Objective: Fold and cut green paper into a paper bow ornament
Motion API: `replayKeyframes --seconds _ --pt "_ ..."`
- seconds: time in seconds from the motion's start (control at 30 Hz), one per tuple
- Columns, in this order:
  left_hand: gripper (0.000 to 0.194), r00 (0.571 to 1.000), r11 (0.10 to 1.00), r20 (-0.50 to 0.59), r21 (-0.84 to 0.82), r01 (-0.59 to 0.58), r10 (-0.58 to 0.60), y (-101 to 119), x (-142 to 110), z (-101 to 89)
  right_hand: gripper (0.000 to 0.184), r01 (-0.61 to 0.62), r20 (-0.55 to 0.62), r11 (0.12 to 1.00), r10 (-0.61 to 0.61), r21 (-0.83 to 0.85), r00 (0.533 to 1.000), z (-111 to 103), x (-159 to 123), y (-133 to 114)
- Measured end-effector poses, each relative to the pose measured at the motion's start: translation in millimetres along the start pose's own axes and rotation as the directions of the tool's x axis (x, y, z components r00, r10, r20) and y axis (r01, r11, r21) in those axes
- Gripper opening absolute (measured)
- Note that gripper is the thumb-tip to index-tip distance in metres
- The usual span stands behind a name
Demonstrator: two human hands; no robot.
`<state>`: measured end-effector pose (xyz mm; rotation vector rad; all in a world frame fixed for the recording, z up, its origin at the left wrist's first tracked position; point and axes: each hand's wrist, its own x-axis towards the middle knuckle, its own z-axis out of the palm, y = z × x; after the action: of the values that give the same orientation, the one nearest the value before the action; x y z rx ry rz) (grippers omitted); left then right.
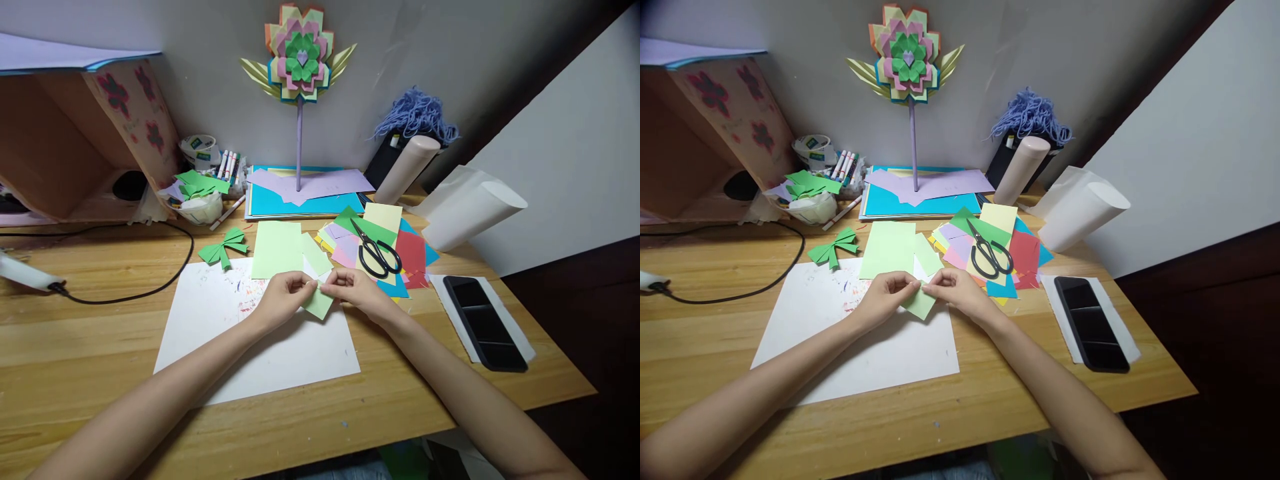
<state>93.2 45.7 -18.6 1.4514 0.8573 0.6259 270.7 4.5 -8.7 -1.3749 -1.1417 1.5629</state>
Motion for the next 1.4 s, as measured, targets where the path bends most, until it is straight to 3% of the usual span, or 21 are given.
replayKeyframes --seconds 0.13,0.27,0.53,0.8,1.2,1.4 --pt "0.028 1.0 1.0 -0.001 -0.021 -0.014 0.014 -2 1 -0.5 0.03 -0.12 0.177 0.989 0.104 0.081 0.979 -6 0 -4" --pt "0.029 1.0 1.0 0.022 -0.012 -0.019 0.02 -2 0 -0.4 0.027 -0.173 0.216 0.982 0.153 0.075 0.964 -12 1 -1" --pt "0.029 1.0 1.0 0.024 0.023 -0.003 0.002 2 -1 1.1 0.027 -0.093 0.091 0.989 0.104 -0.111 0.99 -7 -3 -5" --pt "0.02 1.0 0.987 0.007 0.154 -0.031 0.031 -1 -3 2.5 0.021 0.091 0.075 0.972 -0.077 -0.216 0.994 2 -6 -5" --pt "0.029 0.998 0.999 -0.054 -0.03 0.022 -0.023 -4 3 1.8 0.022 0.054 0.0 0.986 -0.054 -0.159 0.999 -2 -2 -2" --pt "0.026 0.999 0.999 -0.04 0.042 0.009 -0.008 -5 1 1.1 0.025 0.086 -0.07 0.979 -0.1 -0.184 0.993 -3 -1 0"
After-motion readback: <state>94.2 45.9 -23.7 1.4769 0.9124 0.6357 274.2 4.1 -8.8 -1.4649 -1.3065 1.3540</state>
